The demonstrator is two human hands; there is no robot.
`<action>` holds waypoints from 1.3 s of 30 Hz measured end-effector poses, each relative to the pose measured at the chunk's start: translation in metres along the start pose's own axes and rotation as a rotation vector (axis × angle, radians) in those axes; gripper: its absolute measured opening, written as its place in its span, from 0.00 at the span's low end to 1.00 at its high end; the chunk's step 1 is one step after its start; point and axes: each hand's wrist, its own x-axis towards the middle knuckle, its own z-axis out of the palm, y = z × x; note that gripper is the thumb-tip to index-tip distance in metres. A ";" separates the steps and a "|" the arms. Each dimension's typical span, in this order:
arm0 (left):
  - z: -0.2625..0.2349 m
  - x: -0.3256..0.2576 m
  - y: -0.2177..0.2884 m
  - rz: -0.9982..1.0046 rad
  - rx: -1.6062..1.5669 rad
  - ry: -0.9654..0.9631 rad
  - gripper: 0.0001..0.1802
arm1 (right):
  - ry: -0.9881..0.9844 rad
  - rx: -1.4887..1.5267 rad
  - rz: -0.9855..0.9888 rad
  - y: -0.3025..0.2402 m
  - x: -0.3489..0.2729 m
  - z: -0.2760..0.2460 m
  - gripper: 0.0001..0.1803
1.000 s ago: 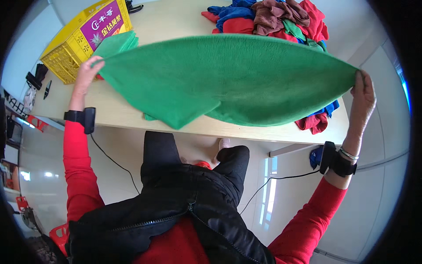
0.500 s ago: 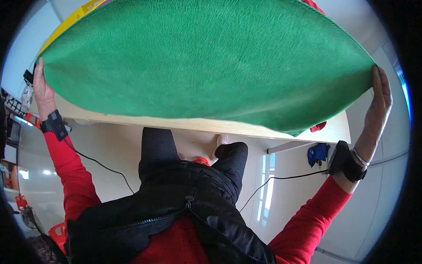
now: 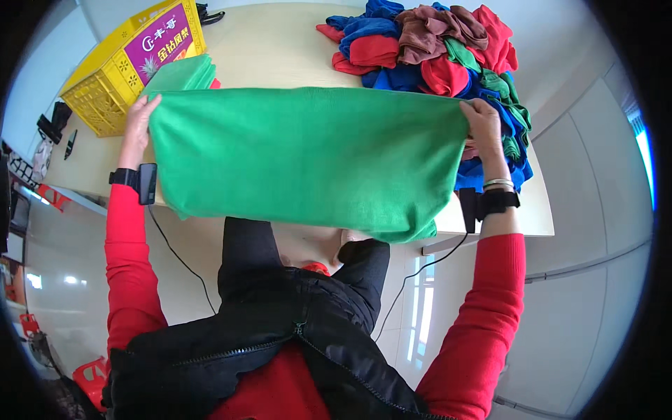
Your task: Fold green cloths and stack them neatly on a table.
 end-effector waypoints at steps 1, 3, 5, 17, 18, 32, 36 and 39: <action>0.004 0.001 -0.004 0.010 0.041 0.011 0.14 | -0.001 -0.002 0.000 0.002 0.002 0.005 0.09; 0.011 0.006 -0.007 0.018 0.079 0.021 0.14 | -0.041 -0.009 0.026 0.005 0.006 0.013 0.09; 0.010 0.009 -0.009 -0.012 0.158 -0.022 0.13 | -0.073 -0.006 0.040 -0.009 0.002 0.028 0.09; 0.152 -0.096 0.017 0.163 0.082 -0.171 0.10 | -0.436 0.526 0.252 -0.132 -0.093 0.155 0.11; 0.166 -0.108 0.016 0.159 0.078 -0.177 0.10 | -0.460 0.538 0.258 -0.139 -0.103 0.166 0.10; 0.202 -0.185 0.009 0.386 0.307 -0.097 0.08 | -0.399 0.489 0.242 -0.158 -0.168 0.232 0.11; 0.198 -0.190 -0.005 0.569 0.421 -0.051 0.08 | -0.401 0.500 0.279 -0.160 -0.172 0.238 0.11; 0.196 -0.186 -0.019 0.640 0.477 -0.057 0.09 | -0.412 0.519 0.292 -0.146 -0.171 0.248 0.12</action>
